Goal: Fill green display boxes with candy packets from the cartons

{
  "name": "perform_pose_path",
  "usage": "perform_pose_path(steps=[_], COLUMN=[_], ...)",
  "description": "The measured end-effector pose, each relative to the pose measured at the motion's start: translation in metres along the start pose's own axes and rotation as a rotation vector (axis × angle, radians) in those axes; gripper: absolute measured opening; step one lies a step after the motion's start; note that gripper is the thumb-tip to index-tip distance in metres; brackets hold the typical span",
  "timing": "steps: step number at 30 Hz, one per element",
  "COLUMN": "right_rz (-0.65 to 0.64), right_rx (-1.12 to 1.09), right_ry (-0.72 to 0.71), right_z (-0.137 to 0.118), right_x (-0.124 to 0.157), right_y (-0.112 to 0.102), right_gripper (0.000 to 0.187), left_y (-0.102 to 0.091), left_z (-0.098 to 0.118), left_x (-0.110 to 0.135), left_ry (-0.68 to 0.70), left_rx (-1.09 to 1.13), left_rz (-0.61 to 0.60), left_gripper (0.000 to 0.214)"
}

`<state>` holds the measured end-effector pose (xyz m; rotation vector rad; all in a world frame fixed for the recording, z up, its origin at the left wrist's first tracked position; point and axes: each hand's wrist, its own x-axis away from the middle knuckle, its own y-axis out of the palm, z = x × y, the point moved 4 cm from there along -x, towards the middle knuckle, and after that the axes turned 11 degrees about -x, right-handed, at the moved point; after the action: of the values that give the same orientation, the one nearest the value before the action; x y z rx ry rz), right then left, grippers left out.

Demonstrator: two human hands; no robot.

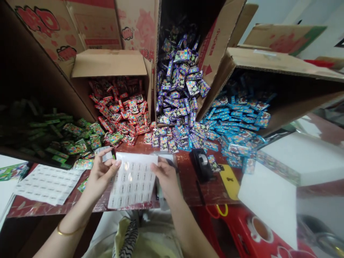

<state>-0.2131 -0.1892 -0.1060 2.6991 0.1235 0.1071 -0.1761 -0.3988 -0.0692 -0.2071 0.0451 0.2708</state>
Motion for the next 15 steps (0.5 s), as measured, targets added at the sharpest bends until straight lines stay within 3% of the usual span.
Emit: perform_pose_path(steps=[4, 6, 9, 11, 15], right_rz=[0.001, 0.005, -0.060, -0.100, -0.092], right_rx=[0.016, 0.039, 0.109, 0.164, 0.230], right_ry=[-0.031, -0.057, -0.053, -0.069, -0.163], right_z=[-0.007, -0.012, -0.016, -0.017, -0.020], right_x=[0.001, 0.002, 0.001, 0.001, -0.001], right_y=[0.000, 0.000, 0.002, 0.002, 0.000], right_gripper=[0.025, 0.028, 0.030, 0.031, 0.029], left_y=[-0.004, -0.006, -0.007, -0.010, -0.015], left_z=[0.011, 0.010, 0.006, 0.006, 0.008], left_x=[0.002, 0.003, 0.004, 0.004, 0.001], left_ry=[-0.006, -0.049, -0.092, -0.084, 0.012], left_rx=[-0.001, -0.064, -0.104, -0.177, -0.456], left_rz=[-0.029, -0.102, -0.237, -0.247, -0.234], left_gripper=[0.042, 0.037, 0.048, 0.047, 0.026])
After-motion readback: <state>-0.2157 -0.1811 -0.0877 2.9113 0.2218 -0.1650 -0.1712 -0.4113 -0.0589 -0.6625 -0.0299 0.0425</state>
